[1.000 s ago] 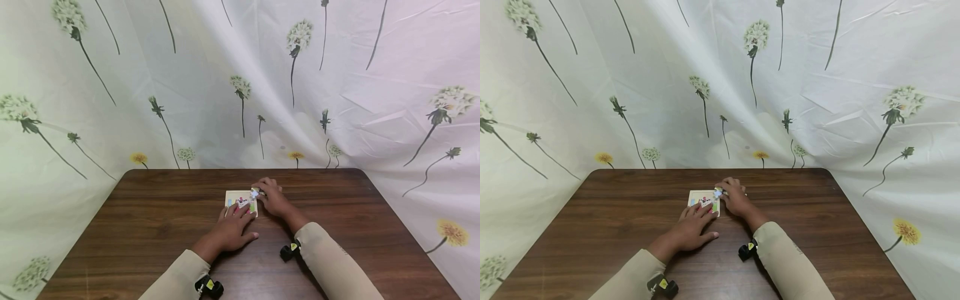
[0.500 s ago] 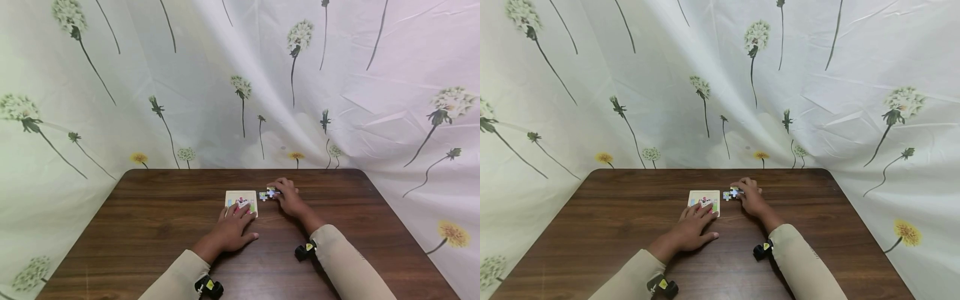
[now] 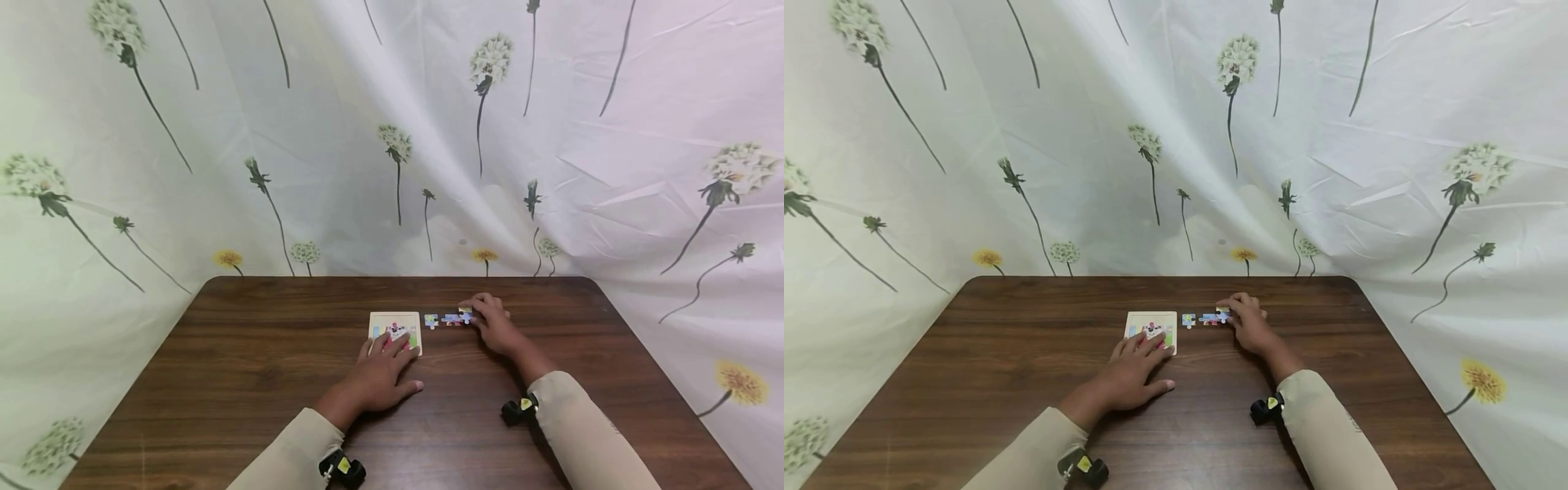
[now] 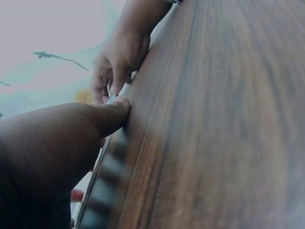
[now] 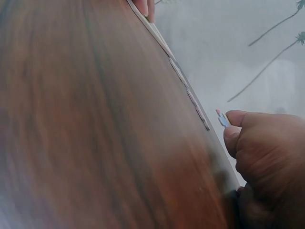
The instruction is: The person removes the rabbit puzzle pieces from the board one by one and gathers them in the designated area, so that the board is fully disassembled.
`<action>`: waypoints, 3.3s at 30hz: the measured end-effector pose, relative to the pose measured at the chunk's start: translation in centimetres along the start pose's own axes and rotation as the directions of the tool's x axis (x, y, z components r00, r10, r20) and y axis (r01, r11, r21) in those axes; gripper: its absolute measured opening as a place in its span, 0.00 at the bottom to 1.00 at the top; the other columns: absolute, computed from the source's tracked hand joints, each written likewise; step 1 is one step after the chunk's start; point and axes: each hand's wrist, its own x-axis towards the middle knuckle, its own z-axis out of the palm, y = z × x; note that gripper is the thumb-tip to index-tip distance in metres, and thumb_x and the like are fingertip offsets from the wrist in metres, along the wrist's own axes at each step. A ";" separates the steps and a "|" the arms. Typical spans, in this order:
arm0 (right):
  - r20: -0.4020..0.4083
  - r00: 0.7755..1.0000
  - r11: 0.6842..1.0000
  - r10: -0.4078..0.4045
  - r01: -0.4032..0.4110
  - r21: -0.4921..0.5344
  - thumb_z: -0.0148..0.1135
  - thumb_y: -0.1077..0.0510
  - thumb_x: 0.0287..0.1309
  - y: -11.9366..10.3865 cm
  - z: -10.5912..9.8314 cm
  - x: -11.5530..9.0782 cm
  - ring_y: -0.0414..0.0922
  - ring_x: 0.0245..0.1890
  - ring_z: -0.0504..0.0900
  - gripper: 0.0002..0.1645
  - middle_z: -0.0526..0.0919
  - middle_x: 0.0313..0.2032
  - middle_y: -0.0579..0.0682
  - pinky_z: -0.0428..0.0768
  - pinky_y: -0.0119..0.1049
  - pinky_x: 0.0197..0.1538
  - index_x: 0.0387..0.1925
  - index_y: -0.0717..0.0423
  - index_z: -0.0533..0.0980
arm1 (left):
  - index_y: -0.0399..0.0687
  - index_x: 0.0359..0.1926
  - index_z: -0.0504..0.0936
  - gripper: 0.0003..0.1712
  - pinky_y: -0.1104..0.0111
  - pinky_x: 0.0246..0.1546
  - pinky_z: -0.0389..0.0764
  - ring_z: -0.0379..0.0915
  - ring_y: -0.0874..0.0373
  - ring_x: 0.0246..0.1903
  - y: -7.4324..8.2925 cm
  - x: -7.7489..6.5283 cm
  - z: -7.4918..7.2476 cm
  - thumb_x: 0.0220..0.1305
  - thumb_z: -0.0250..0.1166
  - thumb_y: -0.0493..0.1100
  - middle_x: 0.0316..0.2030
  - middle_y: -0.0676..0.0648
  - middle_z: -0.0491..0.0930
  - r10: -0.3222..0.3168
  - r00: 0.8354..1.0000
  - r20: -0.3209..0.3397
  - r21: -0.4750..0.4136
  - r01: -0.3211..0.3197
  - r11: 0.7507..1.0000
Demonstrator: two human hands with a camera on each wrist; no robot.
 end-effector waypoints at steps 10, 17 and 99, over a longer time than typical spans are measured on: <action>0.052 0.999 1.000 -0.002 0.003 -0.022 0.61 0.67 0.78 0.7 -0.8 -0.3 0.66 0.70 0.68 0.22 0.73 0.67 0.61 0.62 0.70 0.67 0.68 0.50 0.81 | 0.59 0.80 0.73 0.39 0.32 0.82 0.52 0.51 0.33 0.85 0.2 0.0 -0.1 0.77 0.61 0.70 0.86 0.47 0.60 -0.007 1.000 0.001 0.000 0.007 1.000; 0.075 0.997 1.000 0.004 -0.002 -0.030 0.60 0.67 0.79 1.3 -1.3 -0.4 0.66 0.72 0.67 0.23 0.73 0.69 0.61 0.63 0.72 0.69 0.69 0.50 0.81 | 0.58 0.79 0.74 0.38 0.31 0.82 0.52 0.50 0.31 0.85 0.3 -0.2 -0.3 0.78 0.62 0.68 0.86 0.46 0.60 -0.006 1.000 0.000 -0.020 0.006 1.000; -0.102 0.994 0.994 0.044 -0.034 0.100 0.69 0.56 0.76 0.2 0.0 0.8 0.66 0.73 0.62 0.20 0.69 0.71 0.63 0.56 0.74 0.68 0.64 0.58 0.82 | 0.57 0.84 0.67 0.41 0.29 0.83 0.47 0.44 0.30 0.86 0.2 -3.0 -1.1 0.80 0.60 0.67 0.88 0.40 0.53 -0.068 0.998 -0.014 -0.049 0.067 0.997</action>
